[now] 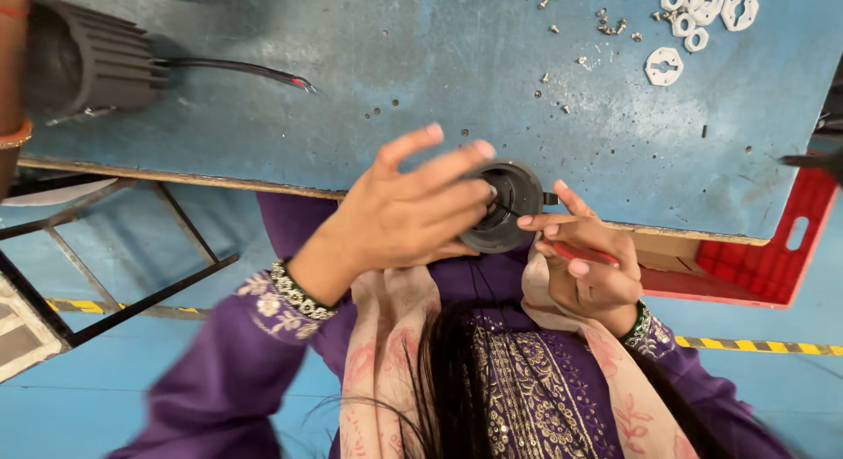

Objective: The person assembles a light fixture by hand and using a screwdriver. They insert an LED circuit board into a cylindrical housing, position it correctly, and secure it with screws while using a small screwdriver to adjust components inside.

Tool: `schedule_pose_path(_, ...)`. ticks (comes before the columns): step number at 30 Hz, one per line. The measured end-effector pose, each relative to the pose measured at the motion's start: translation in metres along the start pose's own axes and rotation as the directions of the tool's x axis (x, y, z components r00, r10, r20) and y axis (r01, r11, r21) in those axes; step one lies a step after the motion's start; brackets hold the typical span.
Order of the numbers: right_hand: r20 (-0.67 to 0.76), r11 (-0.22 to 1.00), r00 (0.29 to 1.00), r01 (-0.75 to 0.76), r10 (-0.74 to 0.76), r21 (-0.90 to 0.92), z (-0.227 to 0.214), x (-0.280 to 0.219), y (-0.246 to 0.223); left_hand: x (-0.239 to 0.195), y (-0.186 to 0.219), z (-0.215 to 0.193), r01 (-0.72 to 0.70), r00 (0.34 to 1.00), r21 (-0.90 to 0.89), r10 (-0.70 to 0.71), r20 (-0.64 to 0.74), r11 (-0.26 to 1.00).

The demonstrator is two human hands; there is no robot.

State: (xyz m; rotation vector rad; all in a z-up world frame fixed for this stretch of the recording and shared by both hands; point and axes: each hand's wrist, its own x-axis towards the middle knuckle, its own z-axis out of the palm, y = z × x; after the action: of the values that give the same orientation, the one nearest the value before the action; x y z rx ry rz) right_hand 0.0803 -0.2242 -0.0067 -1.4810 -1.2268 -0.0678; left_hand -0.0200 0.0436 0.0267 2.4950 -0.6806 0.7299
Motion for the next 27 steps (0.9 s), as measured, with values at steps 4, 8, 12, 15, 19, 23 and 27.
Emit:
schedule_pose_path(4,-0.001,0.999,0.999,0.047,-0.047,0.016,0.003,0.004,0.001,0.022,0.009,-0.003,-0.109,0.966,0.278,0.036,0.256,0.955)
schedule_pose_path(8,0.029,0.998,0.997,0.066,-0.066,-0.001,0.002,0.005,0.001,0.038,0.011,0.0,-0.087,0.932,0.267,-0.016,0.361,0.96)
schedule_pose_path(12,0.093,0.997,0.993,0.072,-0.072,0.0,-0.004,0.003,-0.001,0.039,0.011,0.004,0.02,0.913,0.168,-0.086,0.398,0.986)
schedule_pose_path(15,0.007,0.988,0.988,0.157,-0.157,0.01,0.0,0.005,0.002,0.034,0.01,0.006,0.09,0.929,0.094,-0.118,0.352,0.992)
schedule_pose_path(19,-0.229,0.97,0.957,0.21,-0.179,0.122,0.017,0.012,0.01,0.029,0.016,0.008,0.173,0.891,0.108,-0.202,0.407,0.979)
schedule_pose_path(23,0.001,0.991,0.992,-0.129,0.129,0.028,-0.009,0.017,-0.019,0.027,0.016,0.011,0.178,0.907,0.128,-0.213,0.362,0.976)
schedule_pose_path(27,0.093,0.983,0.978,-0.185,0.185,-0.011,-0.007,0.024,-0.025,0.028,0.018,0.016,0.207,0.869,0.131,-0.244,0.431,0.97)
